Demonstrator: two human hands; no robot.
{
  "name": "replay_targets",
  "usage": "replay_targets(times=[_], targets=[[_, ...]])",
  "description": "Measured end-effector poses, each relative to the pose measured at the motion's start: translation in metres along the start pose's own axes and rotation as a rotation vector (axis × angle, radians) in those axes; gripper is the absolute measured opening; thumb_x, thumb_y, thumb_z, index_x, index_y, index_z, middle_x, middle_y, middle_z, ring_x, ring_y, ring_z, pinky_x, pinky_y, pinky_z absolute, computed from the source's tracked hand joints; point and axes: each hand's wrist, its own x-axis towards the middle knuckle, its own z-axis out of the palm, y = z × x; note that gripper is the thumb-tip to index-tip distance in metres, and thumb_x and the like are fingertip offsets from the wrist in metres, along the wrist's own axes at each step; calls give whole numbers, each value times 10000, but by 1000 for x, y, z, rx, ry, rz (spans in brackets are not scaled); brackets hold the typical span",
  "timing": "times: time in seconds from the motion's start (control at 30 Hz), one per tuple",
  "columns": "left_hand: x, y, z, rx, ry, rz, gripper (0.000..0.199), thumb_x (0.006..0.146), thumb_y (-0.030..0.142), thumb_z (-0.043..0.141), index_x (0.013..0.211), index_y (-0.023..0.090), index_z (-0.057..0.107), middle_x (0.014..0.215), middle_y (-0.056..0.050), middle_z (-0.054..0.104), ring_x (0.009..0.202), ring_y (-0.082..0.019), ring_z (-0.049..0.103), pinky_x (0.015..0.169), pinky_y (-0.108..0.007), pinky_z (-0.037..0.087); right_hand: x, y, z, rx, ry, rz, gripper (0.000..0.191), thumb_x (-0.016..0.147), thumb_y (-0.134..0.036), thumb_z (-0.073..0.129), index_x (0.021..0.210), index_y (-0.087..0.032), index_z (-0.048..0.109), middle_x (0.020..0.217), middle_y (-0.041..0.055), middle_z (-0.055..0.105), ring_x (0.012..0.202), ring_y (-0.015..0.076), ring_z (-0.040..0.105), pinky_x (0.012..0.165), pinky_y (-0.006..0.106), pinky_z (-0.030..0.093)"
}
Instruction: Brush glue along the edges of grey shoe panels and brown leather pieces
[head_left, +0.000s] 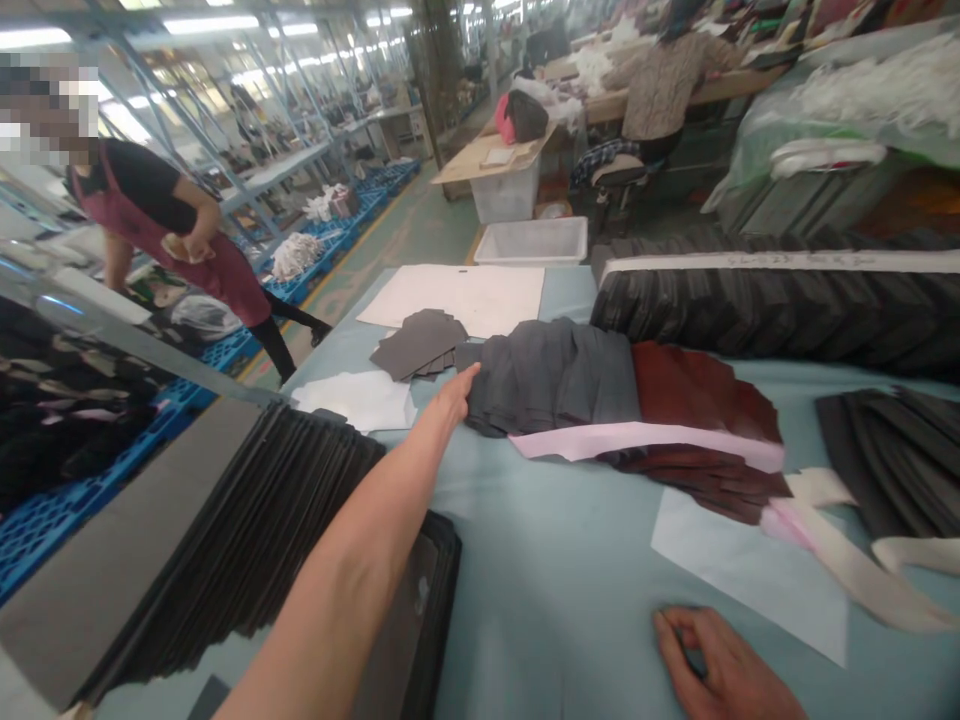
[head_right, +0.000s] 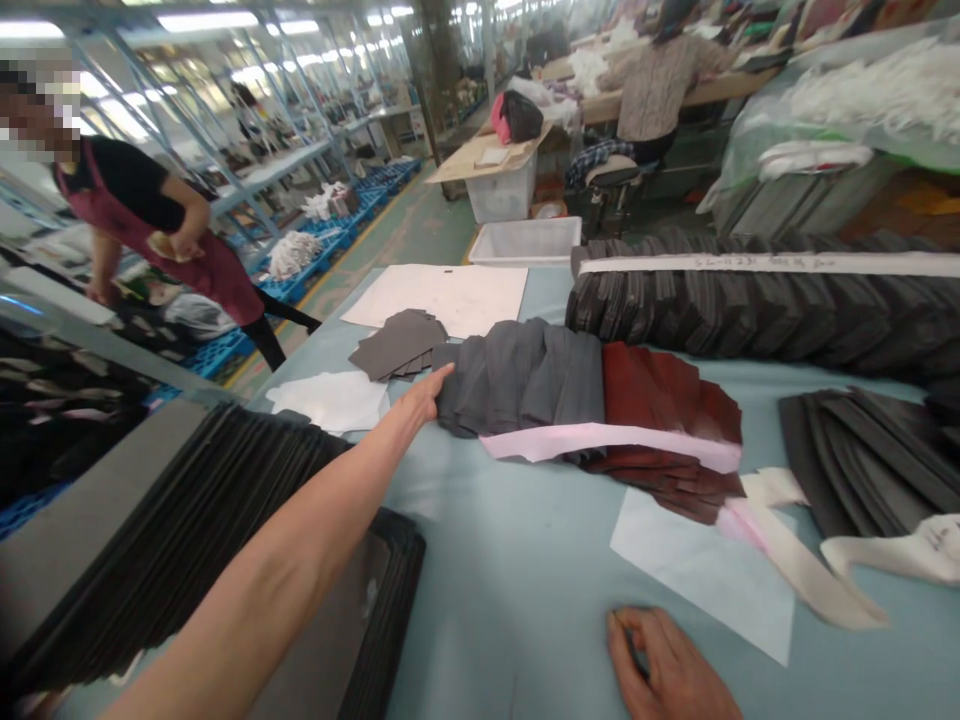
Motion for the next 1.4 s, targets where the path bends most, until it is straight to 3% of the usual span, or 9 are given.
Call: replay_targets(times=[0.17, 0.37, 0.63, 1.03, 1.4], targets=[[3, -4, 5, -21, -60, -76, 423, 1049, 424, 714, 1394, 187, 654, 1409, -128, 672, 1206, -273, 703, 1019, -497, 637, -2, 2, -1, -32, -21, 21, 530, 1120, -622, 427, 872, -246, 704, 787, 8, 719, 647, 159, 716, 611, 279, 526], [-6, -13, 11, -46, -132, 40, 416, 1049, 420, 715, 1387, 185, 657, 1403, -126, 676, 1201, -271, 705, 1017, -495, 637, -5, 2, -1, -70, -16, 16, 500, 1122, -592, 432, 876, -242, 691, 770, 8, 702, 627, 160, 701, 603, 284, 504], [-8, -16, 9, -23, -136, 152, 385, 1057, 418, 702, 1371, 197, 669, 1410, -125, 675, 1200, -263, 703, 1024, -485, 635, 2, -5, -5, -95, 10, 12, 540, 1128, -606, 407, 845, -238, 684, 728, 2, 686, 587, 142, 680, 566, 282, 473], [-1, -24, -4, -18, -148, -17, 430, 1045, 421, 720, 1395, 180, 651, 1404, -128, 674, 1204, -275, 704, 1016, -500, 637, -1, -4, -4, -89, -3, 73, 569, 1129, -608, 407, 834, -222, 703, 740, 5, 702, 586, 140, 668, 594, 282, 453], [-7, -39, -3, -80, -246, 50, 410, 1050, 419, 713, 1384, 187, 659, 1404, -126, 676, 1200, -269, 705, 1017, -493, 637, 1, -7, -10, -125, -23, 62, 601, 1123, -652, 403, 839, -214, 701, 701, -19, 649, 538, 120, 643, 531, 256, 446]])
